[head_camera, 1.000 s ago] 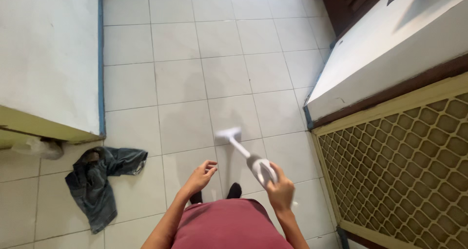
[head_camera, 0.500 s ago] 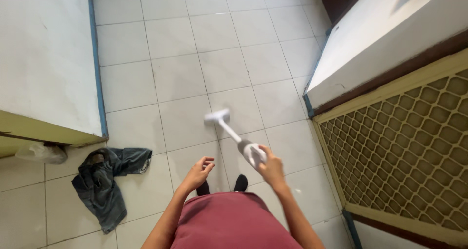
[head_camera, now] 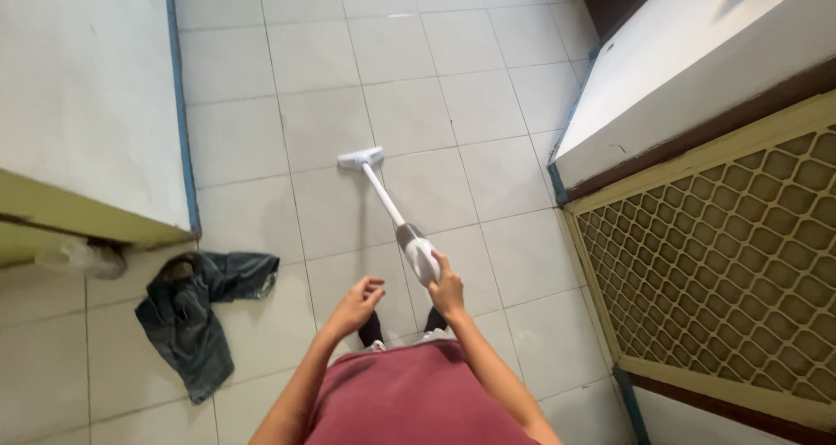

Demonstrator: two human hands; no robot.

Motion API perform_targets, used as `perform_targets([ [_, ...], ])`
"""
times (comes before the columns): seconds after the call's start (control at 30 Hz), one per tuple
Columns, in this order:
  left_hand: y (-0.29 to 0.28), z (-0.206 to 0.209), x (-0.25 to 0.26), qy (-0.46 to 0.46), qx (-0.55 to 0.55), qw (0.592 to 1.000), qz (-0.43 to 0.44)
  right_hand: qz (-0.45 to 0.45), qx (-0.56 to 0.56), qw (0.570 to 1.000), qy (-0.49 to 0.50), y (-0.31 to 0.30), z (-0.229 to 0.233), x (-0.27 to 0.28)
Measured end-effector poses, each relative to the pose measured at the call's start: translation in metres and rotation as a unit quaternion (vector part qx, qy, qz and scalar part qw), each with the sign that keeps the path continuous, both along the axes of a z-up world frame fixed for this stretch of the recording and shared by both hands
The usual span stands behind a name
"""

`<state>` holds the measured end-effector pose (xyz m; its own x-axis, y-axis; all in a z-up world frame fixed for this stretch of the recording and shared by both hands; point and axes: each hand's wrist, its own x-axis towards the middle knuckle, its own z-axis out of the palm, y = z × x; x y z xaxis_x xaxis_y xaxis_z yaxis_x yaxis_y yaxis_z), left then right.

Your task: The person vacuums the tiled floor using a handheld vacuum cleaner, moving the cleaner back and forth across different sections of the floor and along the walls.

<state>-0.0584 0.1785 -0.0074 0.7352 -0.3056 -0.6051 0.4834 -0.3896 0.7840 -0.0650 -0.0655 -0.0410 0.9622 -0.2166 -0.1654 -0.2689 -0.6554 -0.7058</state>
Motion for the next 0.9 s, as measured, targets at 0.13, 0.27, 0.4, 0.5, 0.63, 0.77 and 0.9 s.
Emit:
perform_targets([
  [0.13, 0.015, 0.013, 0.01, -0.008, 0.012, 1.0, 0.022, 0.007, -0.008, 0.997, 0.08, -0.001, 0.046, -0.001],
  [0.27, 0.032, 0.006, -0.003, -0.011, -0.002, 0.999, 0.044, 0.039, -0.044, 0.996, 0.071, -0.033, 0.15, -0.007],
  [0.4, 0.043, -0.002, -0.014, -0.004, 0.006, 0.997, 0.077, 0.039, -0.089, 0.994, -0.04, -0.019, 0.196, -0.007],
  [0.5, 0.047, -0.005, -0.023, -0.011, -0.01, 0.995, 0.097, 0.053, -0.074, 0.993, -0.07, -0.001, 0.164, 0.002],
  [0.63, 0.049, 0.0, -0.024, 0.008, -0.011, 0.997, 0.082, 0.079, 0.007, 0.997, 0.023, 0.033, 0.074, 0.026],
  [0.77, 0.05, 0.003, -0.012, 0.015, 0.001, 0.997, 0.071, 0.099, 0.027, 0.995, 0.02, 0.062, 0.026, 0.019],
  [0.9, 0.056, 0.0, -0.006, 0.007, 0.009, 0.996, 0.091, 0.141, -0.016, 0.988, 0.066, 0.044, 0.083, 0.03],
])
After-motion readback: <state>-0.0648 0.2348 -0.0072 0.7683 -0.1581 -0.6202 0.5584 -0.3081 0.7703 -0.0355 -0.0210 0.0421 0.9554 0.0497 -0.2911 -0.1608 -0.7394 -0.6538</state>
